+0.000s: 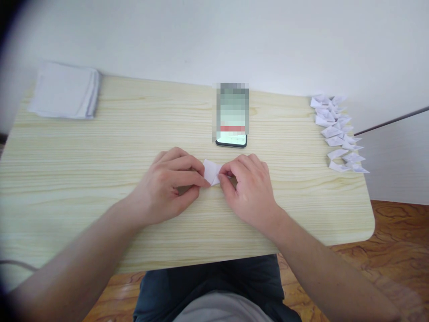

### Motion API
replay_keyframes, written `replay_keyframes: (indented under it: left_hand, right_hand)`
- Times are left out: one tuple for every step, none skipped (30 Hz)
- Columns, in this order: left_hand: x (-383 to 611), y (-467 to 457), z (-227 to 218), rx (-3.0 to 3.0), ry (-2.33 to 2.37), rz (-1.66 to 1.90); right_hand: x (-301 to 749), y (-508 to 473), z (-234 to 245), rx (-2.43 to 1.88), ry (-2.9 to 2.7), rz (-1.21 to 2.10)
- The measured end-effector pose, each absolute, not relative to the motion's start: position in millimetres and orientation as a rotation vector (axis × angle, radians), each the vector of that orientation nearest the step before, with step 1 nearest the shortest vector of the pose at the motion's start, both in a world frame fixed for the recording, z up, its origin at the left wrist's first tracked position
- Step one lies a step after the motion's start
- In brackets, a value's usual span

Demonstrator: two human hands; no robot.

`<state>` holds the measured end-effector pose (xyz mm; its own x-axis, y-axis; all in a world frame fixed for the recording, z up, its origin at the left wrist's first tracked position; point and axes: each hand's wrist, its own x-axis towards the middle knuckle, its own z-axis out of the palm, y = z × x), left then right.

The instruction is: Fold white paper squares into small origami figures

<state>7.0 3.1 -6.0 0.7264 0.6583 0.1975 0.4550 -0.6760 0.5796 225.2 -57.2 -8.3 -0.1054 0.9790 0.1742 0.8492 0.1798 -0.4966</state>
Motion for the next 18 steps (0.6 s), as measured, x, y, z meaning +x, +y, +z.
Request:
replay_keyframes:
  left_hand:
    - [6.9,3.3,-6.2,2.432,0.838,0.538]
    - [6.9,3.4,-6.4,2.436,0.835,0.537]
    - [6.9,3.4,-6.6,2.439,0.835,0.538]
    - [7.0,3.3,-6.9,2.440,0.838,0.537]
    - [7.1,3.2,-7.0,2.440,0.842,0.538]
    - [7.1,3.0,-7.2,2.439,0.845,0.539]
    - [7.2,2.8,-7.2,2.439,0.845,0.537]
    - [7.1,2.6,-7.3,2.441,0.841,0.534]
    - [7.1,2.5,-7.4,2.445,0.835,0.529]
    - [7.0,2.5,-7.4,2.451,0.830,0.527]
    - [6.8,2.6,-7.6,2.457,0.826,0.527]
    - [6.7,2.7,-7.8,2.462,0.825,0.529]
    - [6.6,2.8,-8.0,2.467,0.825,0.533]
    - [6.6,3.0,-8.1,2.471,0.826,0.535]
    - [6.6,3.2,-8.3,2.475,0.827,0.536]
    - [6.6,3.3,-8.3,2.480,0.826,0.534]
    - [6.7,3.4,-8.3,2.486,0.824,0.529]
    - [6.8,3.4,-8.2,2.494,0.820,0.525]
  right_hand:
    - [224.8,-57.3,-8.6,-1.719,-2.003,0.371]
    - [224.4,-57.4,-8.9,-1.722,-2.002,0.365]
    - [224.0,-57.5,-9.2,-1.726,-1.999,0.358]
    - [223.6,-57.5,-9.4,-1.730,-1.997,0.353]
    - [223.3,-57.6,-9.7,-1.734,-1.994,0.349]
    - [223.1,-57.7,-9.9,-1.737,-1.993,0.346]
    - [223.0,-57.7,-10.1,-1.739,-1.990,0.344]
    - [223.0,-57.9,-10.3,-1.740,-1.988,0.342]
    - [223.0,-58.0,-10.4,-1.741,-1.986,0.342]
    - [222.9,-58.1,-10.5,-1.742,-1.983,0.340]
    - [222.8,-58.2,-10.4,-1.743,-1.981,0.339]
    - [222.6,-58.4,-10.3,-1.744,-1.980,0.339]
    - [222.2,-58.5,-10.2,-1.746,-1.977,0.338]
    - [221.7,-58.6,-10.1,-1.747,-1.974,0.335]
    - [221.0,-58.7,-10.0,-1.749,-1.970,0.331]
    - [220.3,-58.7,-10.0,-1.752,-1.965,0.325]
    - [219.5,-58.7,-10.0,-1.756,-1.959,0.318]
    - [218.7,-58.6,-10.1,-1.764,-1.953,0.312]
